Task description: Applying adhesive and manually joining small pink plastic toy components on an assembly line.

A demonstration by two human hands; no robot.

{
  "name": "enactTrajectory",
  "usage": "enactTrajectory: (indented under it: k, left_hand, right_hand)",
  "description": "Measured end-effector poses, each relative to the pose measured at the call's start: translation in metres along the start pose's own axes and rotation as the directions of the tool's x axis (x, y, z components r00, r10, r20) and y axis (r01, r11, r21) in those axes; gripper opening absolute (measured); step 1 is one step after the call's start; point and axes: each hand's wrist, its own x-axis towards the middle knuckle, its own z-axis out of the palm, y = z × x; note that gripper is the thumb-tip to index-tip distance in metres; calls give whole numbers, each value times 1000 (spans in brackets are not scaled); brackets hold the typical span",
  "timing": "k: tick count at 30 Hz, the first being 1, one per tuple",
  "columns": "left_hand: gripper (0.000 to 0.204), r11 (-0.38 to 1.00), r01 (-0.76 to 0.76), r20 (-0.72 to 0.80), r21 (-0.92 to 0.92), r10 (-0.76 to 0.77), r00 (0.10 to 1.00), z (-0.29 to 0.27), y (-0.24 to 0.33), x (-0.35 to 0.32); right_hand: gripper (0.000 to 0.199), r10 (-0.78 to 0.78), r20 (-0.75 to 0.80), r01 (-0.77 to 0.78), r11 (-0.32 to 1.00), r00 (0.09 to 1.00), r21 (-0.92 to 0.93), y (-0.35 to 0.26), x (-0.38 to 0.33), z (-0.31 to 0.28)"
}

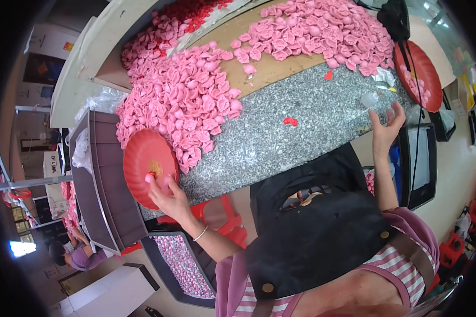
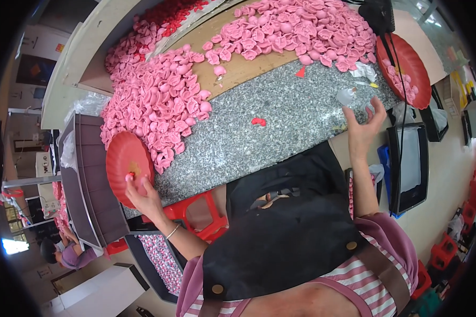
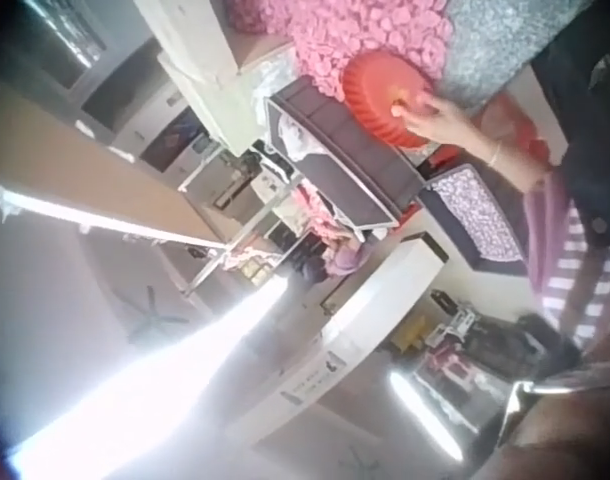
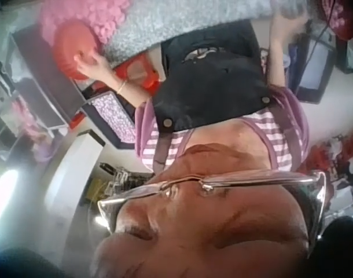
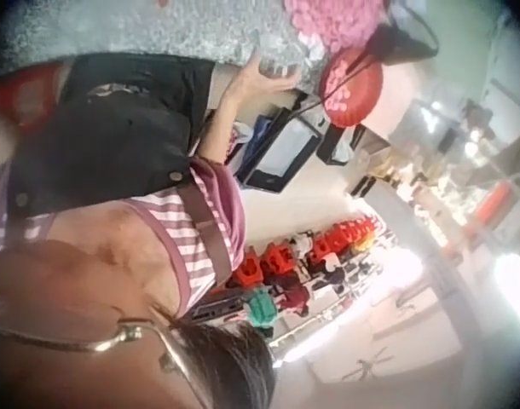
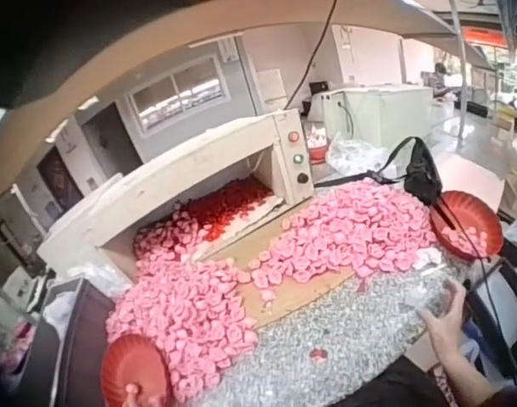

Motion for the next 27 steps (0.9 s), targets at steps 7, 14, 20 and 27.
enactTrajectory:
  k: [7,14,20,27]
  left_hand:
    - [24,794,-358,162,-491,487,858,67,127,8]
    - [13,809,-382,335,-447,547,767,100,152,8]
    - [10,732,-90,302,-675,386,872,103,160,-11]
    - [31,-61,852,792,-520,338,508,80,186,-34]
  right_hand:
    - [42,130,414,-109,991,901,-73,6,32,13]
    - [24,85,399,-63,996,913,-68,16,51,19]
    - [37,139,375,-222,956,917,190,29,45,20]
    - [44,-69,859,-668,598,507,442,-70,6,33]
